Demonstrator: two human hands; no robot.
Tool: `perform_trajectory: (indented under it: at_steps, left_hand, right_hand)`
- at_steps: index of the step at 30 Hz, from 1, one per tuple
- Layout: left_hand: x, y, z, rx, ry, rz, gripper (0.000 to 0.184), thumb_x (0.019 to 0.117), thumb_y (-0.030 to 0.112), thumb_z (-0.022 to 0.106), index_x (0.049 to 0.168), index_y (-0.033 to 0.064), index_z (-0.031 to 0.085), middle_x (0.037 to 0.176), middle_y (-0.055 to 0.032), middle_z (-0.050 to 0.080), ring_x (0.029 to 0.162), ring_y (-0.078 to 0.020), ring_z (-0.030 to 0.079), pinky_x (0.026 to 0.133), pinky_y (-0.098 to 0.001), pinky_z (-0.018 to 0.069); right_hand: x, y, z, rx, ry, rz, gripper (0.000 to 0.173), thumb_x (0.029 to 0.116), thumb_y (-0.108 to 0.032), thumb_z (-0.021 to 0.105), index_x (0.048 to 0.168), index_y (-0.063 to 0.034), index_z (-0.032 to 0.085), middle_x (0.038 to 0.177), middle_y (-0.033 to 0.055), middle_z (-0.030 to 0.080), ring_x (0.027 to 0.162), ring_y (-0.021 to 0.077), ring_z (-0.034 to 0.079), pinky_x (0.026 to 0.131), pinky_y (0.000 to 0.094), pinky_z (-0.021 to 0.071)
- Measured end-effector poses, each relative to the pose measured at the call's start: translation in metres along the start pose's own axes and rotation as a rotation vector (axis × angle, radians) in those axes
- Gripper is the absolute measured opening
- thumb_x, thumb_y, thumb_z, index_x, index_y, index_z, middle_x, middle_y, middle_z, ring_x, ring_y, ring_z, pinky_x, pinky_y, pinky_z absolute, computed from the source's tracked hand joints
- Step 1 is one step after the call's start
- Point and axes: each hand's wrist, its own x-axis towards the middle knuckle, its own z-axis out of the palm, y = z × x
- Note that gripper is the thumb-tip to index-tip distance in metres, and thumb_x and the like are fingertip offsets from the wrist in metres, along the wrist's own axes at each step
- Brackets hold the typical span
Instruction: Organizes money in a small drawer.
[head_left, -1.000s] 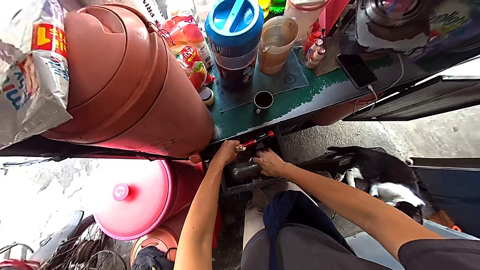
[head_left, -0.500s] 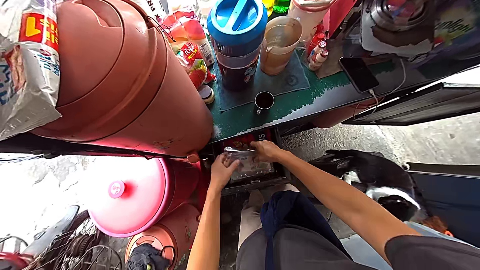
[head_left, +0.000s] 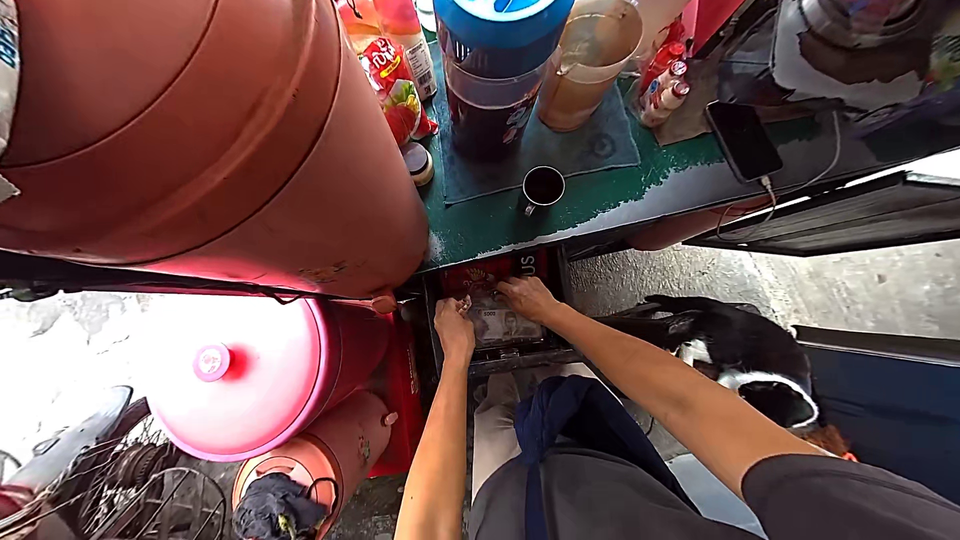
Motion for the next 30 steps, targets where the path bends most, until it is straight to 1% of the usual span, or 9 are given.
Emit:
perform_trajectory:
  at_steps: [3, 5, 8, 14, 19, 23, 25, 27, 30]
  left_hand:
    - [-0.001, 0.0, 0.003, 0.039, -0.017, -0.021, 0.017, 0.0934, 0.002, 0.064, 0.108, -0.0046, 0.069, 0.12, -0.0211, 0.065, 0.114, -0.0313, 0.065, 0.102, -0.0432, 0.0522]
    - [-0.002, -0.001, 0.005, 0.062, -0.042, -0.031, 0.02, 0.0932, 0.002, 0.064, 0.111, -0.0042, 0.069, 0.12, -0.0207, 0.066, 0.115, -0.0309, 0.065, 0.102, -0.043, 0.0517]
    - [-0.001, -0.003, 0.007, 0.082, -0.073, -0.035, 0.022, 0.091, 0.001, 0.064, 0.112, -0.0038, 0.069, 0.119, -0.0199, 0.067, 0.115, -0.0307, 0.065, 0.103, -0.0435, 0.0515]
    - [0.005, 0.003, 0.008, 0.118, -0.102, -0.086, 0.024, 0.0901, 0.0, 0.064, 0.113, -0.0025, 0.069, 0.12, -0.0194, 0.068, 0.116, -0.0307, 0.066, 0.103, -0.0445, 0.0514]
    - [0.004, 0.001, 0.01, 0.113, -0.094, -0.103, 0.026, 0.0884, -0.001, 0.064, 0.114, -0.0023, 0.069, 0.122, -0.0194, 0.067, 0.117, -0.031, 0.065, 0.102, -0.0444, 0.052]
    - [0.005, 0.006, 0.008, 0.128, -0.118, -0.12, 0.029, 0.0891, 0.0, 0.064, 0.117, -0.0021, 0.069, 0.124, -0.0196, 0.067, 0.119, -0.0311, 0.065, 0.103, -0.0443, 0.0514]
    - [0.005, 0.006, 0.008, 0.128, -0.117, -0.104, 0.029, 0.0889, 0.0, 0.063, 0.117, -0.0027, 0.068, 0.123, -0.0199, 0.067, 0.118, -0.0313, 0.065, 0.103, -0.0444, 0.0513]
    - [0.004, 0.003, 0.009, 0.127, -0.105, -0.079, 0.027, 0.0882, -0.001, 0.064, 0.115, -0.003, 0.069, 0.121, -0.0195, 0.068, 0.116, -0.0312, 0.066, 0.102, -0.0443, 0.0518]
    - [-0.005, -0.001, 0.007, 0.093, -0.081, -0.046, 0.023, 0.0867, -0.002, 0.065, 0.109, -0.0038, 0.07, 0.118, -0.0189, 0.067, 0.113, -0.03, 0.066, 0.101, -0.0435, 0.0517]
  right_hand:
    - [-0.003, 0.0, 0.005, -0.093, 0.031, -0.125, 0.034, 0.1079, -0.02, 0.051, 0.139, -0.0087, 0.058, 0.117, 0.0263, 0.067, 0.094, 0.047, 0.07, 0.075, 0.0585, 0.058]
    - [-0.005, 0.004, 0.002, -0.112, 0.004, -0.224, 0.034, 0.106, -0.022, 0.055, 0.138, -0.0103, 0.059, 0.123, 0.0276, 0.063, 0.094, 0.0472, 0.069, 0.07, 0.0577, 0.0587]
    - [-0.003, 0.011, -0.001, -0.069, -0.078, -0.216, 0.037, 0.1032, -0.034, 0.062, 0.129, -0.0084, 0.065, 0.127, 0.0274, 0.063, 0.106, 0.0477, 0.067, 0.081, 0.0597, 0.057]
    - [0.003, 0.004, 0.014, -0.143, -0.043, -0.108, 0.027, 0.1066, -0.018, 0.051, 0.116, 0.0018, 0.066, 0.119, 0.0291, 0.065, 0.111, 0.0476, 0.065, 0.085, 0.0569, 0.057]
    - [-0.007, 0.008, -0.002, 0.036, -0.108, -0.049, 0.039, 0.1016, -0.034, 0.064, 0.132, -0.0094, 0.067, 0.138, 0.0231, 0.061, 0.133, 0.0412, 0.055, 0.108, 0.0538, 0.047]
    - [-0.002, 0.015, 0.012, -0.087, 0.058, -0.153, 0.023, 0.1041, -0.014, 0.054, 0.11, -0.0003, 0.071, 0.124, 0.0255, 0.066, 0.118, 0.0448, 0.064, 0.088, 0.055, 0.0575]
    - [-0.001, 0.012, 0.018, -0.131, 0.101, -0.168, 0.021, 0.1026, -0.005, 0.05, 0.107, 0.002, 0.069, 0.12, 0.0249, 0.068, 0.115, 0.0457, 0.065, 0.083, 0.0558, 0.0584]
    - [0.002, 0.003, 0.017, -0.039, 0.105, 0.001, 0.025, 0.1047, -0.01, 0.048, 0.11, 0.0017, 0.07, 0.118, 0.0222, 0.069, 0.115, 0.0416, 0.066, 0.088, 0.055, 0.0571]
    - [0.017, -0.004, -0.005, 0.283, 0.124, 0.474, 0.031, 0.107, -0.021, 0.05, 0.117, 0.0012, 0.069, 0.118, 0.0239, 0.069, 0.112, 0.0416, 0.067, 0.096, 0.059, 0.052]
